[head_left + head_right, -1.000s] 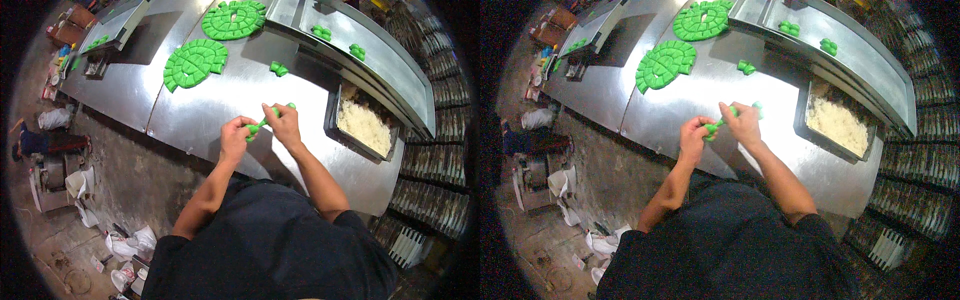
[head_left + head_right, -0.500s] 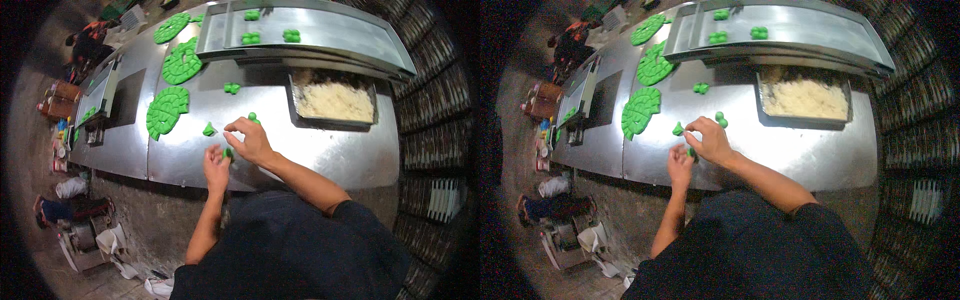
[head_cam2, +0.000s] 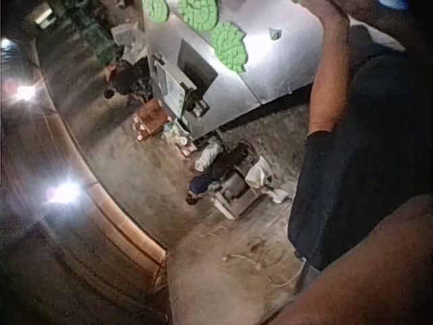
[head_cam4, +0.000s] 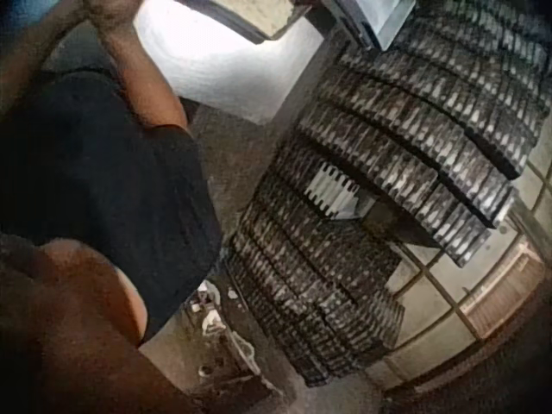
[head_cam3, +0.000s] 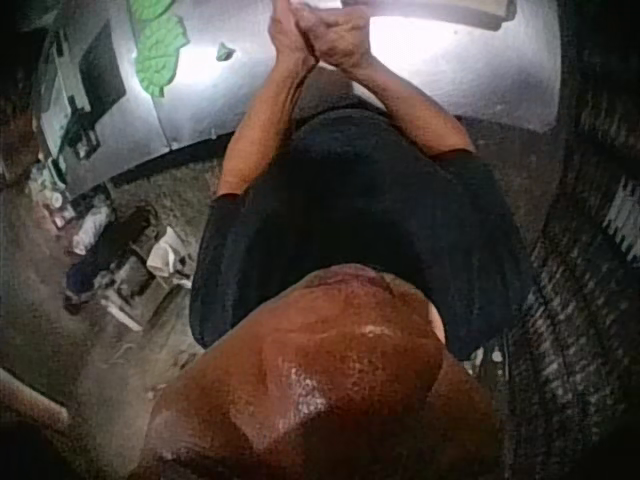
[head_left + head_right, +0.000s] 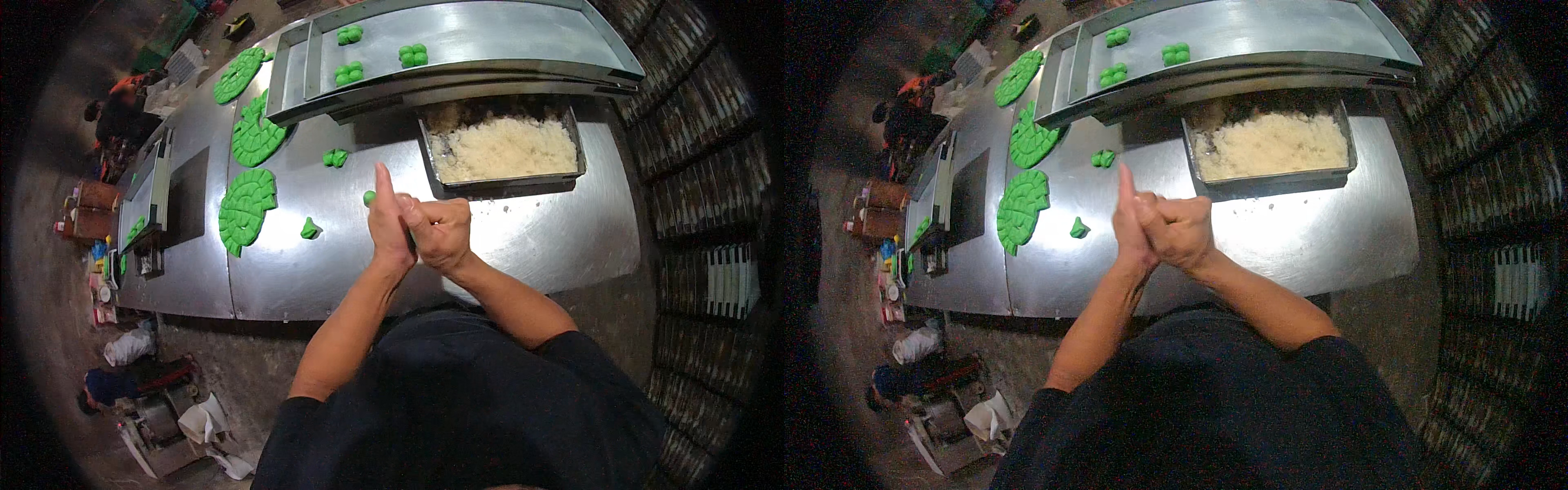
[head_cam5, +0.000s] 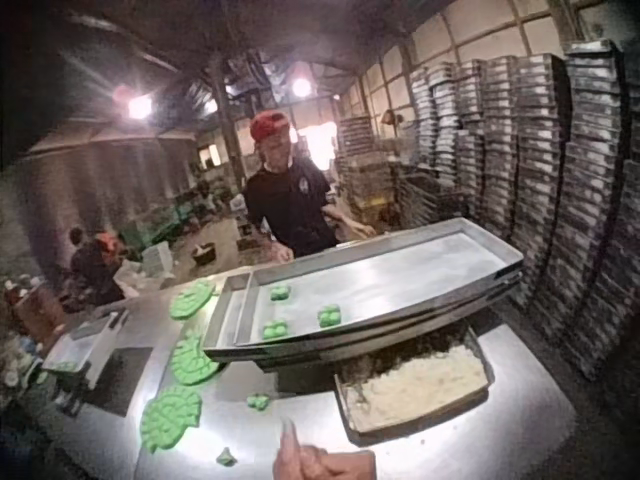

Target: The person repeatedly takes small pieces of green dough, flattens them, fills them with a white granular substance from a tray, and shapes them into small balls. The finished dumplings are placed on a metal tray. Other workers are visible in the background performing similar tasks.

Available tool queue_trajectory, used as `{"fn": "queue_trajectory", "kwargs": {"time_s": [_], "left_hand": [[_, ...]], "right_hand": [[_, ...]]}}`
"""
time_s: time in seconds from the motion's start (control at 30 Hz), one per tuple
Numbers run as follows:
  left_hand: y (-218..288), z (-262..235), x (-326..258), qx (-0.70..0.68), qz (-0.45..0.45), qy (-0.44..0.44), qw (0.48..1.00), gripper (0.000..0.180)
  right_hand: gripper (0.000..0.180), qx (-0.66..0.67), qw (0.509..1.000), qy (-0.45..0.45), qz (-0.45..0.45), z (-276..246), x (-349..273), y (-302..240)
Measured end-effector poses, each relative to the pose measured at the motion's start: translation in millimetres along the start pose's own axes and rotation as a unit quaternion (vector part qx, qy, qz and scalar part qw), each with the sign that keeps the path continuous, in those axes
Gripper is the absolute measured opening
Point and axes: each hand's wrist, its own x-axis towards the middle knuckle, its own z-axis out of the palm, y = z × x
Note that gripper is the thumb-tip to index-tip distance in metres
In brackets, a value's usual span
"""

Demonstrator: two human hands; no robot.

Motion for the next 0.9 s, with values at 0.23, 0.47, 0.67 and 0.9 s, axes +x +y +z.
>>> {"fn": "queue_trajectory", "kwargs": {"time_s": [0.23,0.47,0.67,0.9], "left_hand": [[-46,-63,27,0.027,-0.144,0.025,0.989,0.059],[-53,-44,34,0.050,-0.166,-0.019,0.985,0.039],[-35,-8,59,0.113,-0.101,-0.059,0.987,0.032],[-42,72,134,0.110,-0.135,-0.058,0.983,0.039]], "right_hand": [[0.027,-0.330,0.926,-0.157,0.090,-142,74,120],[0.019,-0.569,0.791,-0.225,0.009,-164,127,205],[0.021,-0.462,0.883,-0.084,0.023,-173,116,205],[0.022,0.202,0.887,-0.009,0.415,-154,102,161]]}}
